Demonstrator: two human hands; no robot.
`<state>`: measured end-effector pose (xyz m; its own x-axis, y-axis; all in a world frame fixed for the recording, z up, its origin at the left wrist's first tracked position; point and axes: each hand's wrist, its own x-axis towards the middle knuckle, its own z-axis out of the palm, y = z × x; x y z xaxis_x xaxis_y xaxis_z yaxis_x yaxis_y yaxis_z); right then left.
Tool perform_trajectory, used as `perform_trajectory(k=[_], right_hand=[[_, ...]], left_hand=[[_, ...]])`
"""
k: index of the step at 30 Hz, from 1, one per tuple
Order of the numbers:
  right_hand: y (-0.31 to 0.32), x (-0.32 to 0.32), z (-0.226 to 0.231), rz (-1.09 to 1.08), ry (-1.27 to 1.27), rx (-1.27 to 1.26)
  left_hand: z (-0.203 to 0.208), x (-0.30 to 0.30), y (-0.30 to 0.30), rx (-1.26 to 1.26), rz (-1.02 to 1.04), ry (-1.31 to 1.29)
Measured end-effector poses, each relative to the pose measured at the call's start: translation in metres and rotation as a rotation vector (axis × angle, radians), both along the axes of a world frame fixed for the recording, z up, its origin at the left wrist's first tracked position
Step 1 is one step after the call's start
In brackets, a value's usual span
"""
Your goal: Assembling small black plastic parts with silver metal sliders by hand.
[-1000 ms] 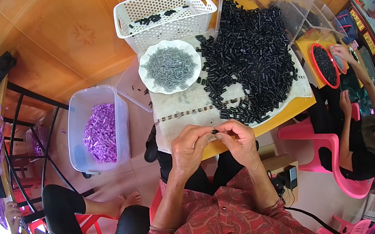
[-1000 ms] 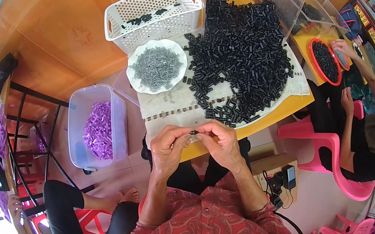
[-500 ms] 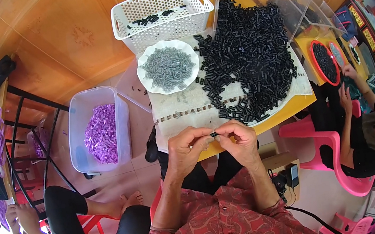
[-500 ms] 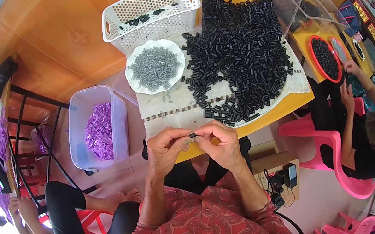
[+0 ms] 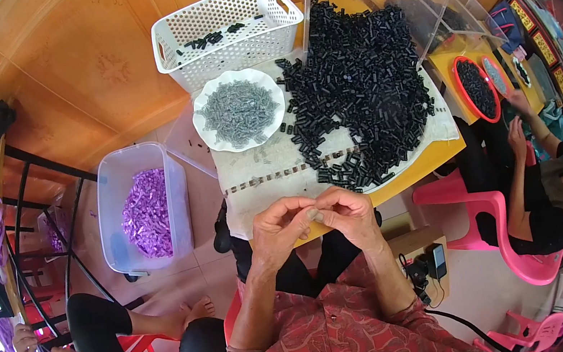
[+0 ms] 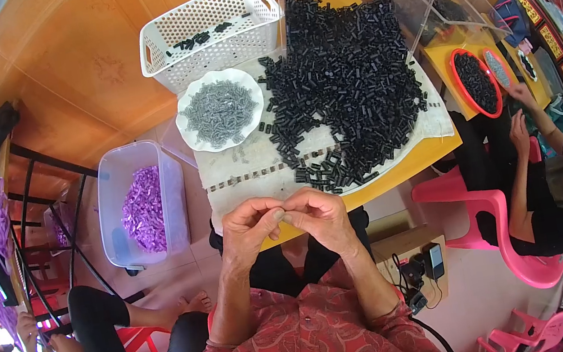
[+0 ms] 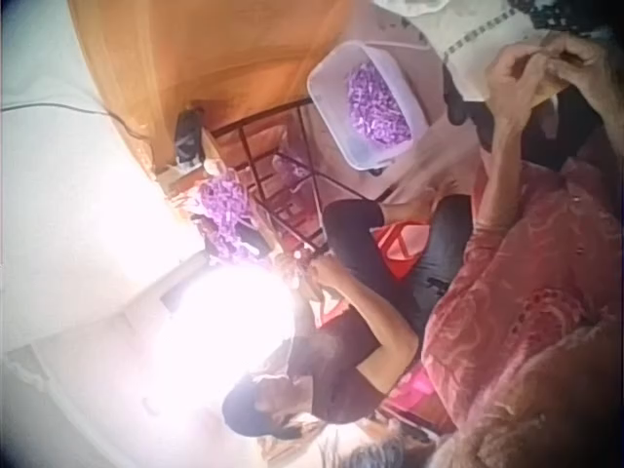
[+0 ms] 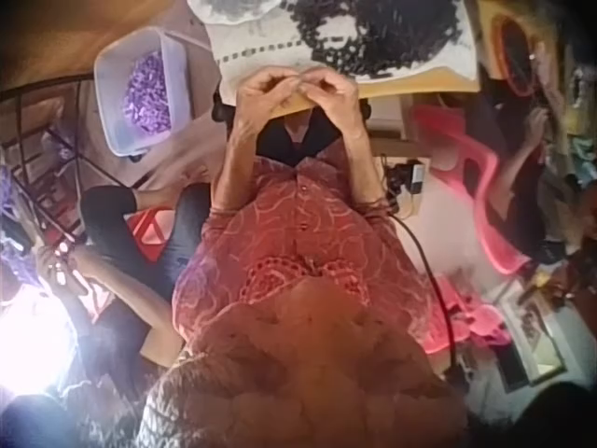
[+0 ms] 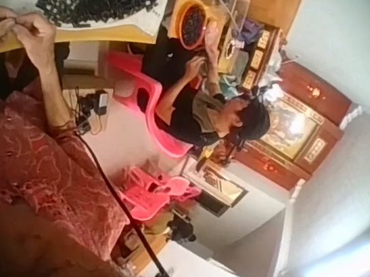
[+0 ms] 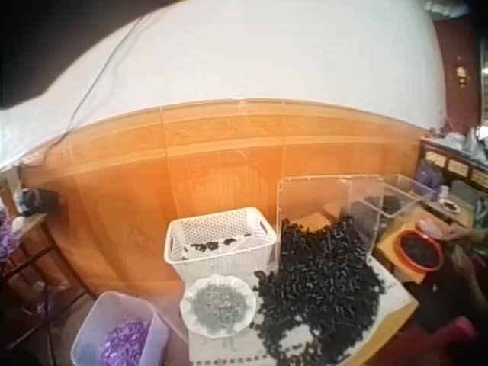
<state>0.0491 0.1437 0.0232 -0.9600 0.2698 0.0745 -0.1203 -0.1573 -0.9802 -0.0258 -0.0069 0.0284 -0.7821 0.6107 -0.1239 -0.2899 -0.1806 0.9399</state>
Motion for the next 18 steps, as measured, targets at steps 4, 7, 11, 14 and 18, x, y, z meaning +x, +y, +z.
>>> perform_trajectory(k=[4,7,11,14,18], right_hand=[[0.004,0.0,-0.001,-0.058,-0.011,0.107],[0.004,-0.003,0.006,-0.102,-0.024,0.26],[0.006,-0.006,0.01,-0.125,-0.046,0.43],[0.004,-0.008,0.01,-0.117,-0.002,0.482],[0.014,-0.015,0.015,-0.124,0.007,0.457]], left_hand=[[-0.004,0.004,0.006,0.044,0.008,-0.028],[-0.01,0.007,0.011,0.054,0.05,-0.071],[-0.011,0.008,0.013,0.059,0.057,-0.136],[-0.016,0.006,0.01,0.083,0.021,-0.156],[-0.03,0.007,0.008,0.268,0.016,-0.325]])
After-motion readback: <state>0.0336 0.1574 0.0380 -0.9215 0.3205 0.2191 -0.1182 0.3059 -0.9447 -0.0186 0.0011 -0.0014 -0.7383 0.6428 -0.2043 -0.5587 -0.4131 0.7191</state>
